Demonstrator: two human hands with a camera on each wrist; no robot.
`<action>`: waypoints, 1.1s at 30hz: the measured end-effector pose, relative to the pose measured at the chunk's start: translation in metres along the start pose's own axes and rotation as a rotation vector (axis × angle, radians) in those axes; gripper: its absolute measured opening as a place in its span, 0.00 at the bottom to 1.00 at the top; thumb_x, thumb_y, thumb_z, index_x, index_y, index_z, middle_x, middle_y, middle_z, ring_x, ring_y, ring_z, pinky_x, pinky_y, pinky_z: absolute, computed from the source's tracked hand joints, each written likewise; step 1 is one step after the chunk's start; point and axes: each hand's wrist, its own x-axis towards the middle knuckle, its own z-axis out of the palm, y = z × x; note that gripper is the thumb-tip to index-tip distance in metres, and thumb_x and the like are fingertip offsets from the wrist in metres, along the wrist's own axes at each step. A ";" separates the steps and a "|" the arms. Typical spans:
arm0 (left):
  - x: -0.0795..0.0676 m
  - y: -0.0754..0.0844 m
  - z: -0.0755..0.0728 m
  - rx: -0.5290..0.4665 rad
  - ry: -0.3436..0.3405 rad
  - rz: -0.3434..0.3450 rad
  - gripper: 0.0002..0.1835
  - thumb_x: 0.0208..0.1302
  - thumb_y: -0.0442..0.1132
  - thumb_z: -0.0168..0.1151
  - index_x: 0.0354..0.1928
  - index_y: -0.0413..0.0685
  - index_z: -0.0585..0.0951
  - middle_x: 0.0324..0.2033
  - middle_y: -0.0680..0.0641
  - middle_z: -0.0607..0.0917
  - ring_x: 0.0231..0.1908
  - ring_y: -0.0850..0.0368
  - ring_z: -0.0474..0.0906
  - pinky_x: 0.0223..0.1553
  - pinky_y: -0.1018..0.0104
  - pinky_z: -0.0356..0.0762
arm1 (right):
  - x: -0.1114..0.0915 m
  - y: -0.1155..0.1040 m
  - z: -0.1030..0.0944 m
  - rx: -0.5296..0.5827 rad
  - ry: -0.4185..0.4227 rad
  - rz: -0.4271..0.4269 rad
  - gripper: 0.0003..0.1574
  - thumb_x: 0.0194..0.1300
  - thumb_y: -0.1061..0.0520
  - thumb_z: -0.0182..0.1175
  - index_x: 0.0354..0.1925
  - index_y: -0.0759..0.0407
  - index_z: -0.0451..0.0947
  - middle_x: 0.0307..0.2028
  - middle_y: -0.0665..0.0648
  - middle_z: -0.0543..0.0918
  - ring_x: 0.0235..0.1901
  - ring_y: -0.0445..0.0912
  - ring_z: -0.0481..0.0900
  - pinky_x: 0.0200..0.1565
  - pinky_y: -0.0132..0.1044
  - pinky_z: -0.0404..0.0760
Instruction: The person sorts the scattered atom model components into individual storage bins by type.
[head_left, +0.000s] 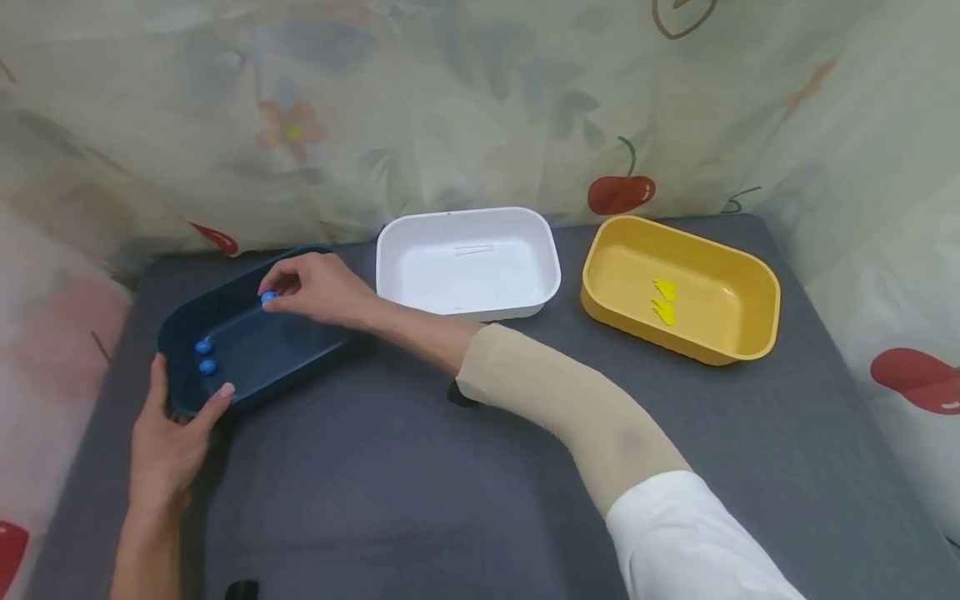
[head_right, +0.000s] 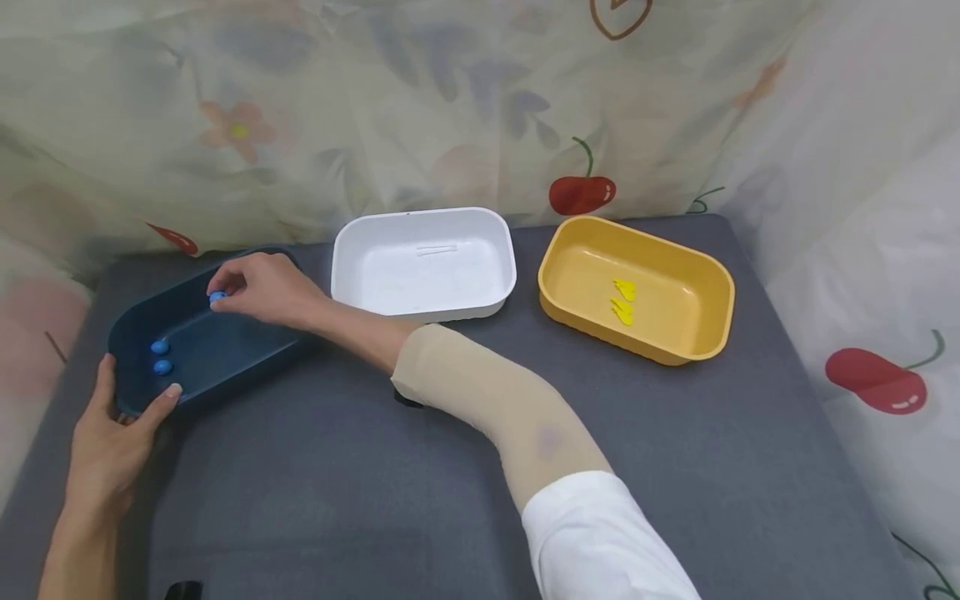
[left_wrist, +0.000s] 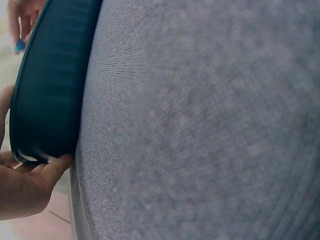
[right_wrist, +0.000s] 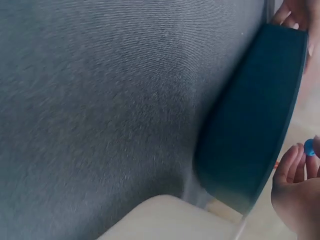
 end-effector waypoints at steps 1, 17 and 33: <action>0.000 0.000 0.000 0.000 -0.002 0.000 0.50 0.67 0.58 0.61 0.75 0.78 0.33 0.77 0.50 0.37 0.75 0.43 0.42 0.70 0.44 0.52 | 0.002 0.001 0.001 -0.004 0.001 0.004 0.12 0.66 0.50 0.67 0.48 0.49 0.85 0.38 0.40 0.85 0.39 0.31 0.79 0.43 0.18 0.73; -0.001 0.002 -0.001 0.013 -0.010 -0.015 0.51 0.67 0.58 0.60 0.75 0.77 0.32 0.77 0.51 0.36 0.75 0.43 0.41 0.70 0.42 0.51 | 0.025 0.010 0.031 -0.005 -0.020 0.113 0.12 0.65 0.50 0.68 0.47 0.47 0.86 0.38 0.40 0.84 0.38 0.31 0.78 0.38 0.20 0.74; -0.001 0.002 -0.002 0.000 -0.006 -0.009 0.50 0.67 0.58 0.60 0.75 0.78 0.33 0.77 0.51 0.37 0.75 0.43 0.42 0.70 0.44 0.52 | 0.042 0.013 0.042 -0.027 -0.070 0.201 0.10 0.61 0.50 0.72 0.43 0.47 0.87 0.34 0.40 0.85 0.34 0.31 0.80 0.37 0.19 0.72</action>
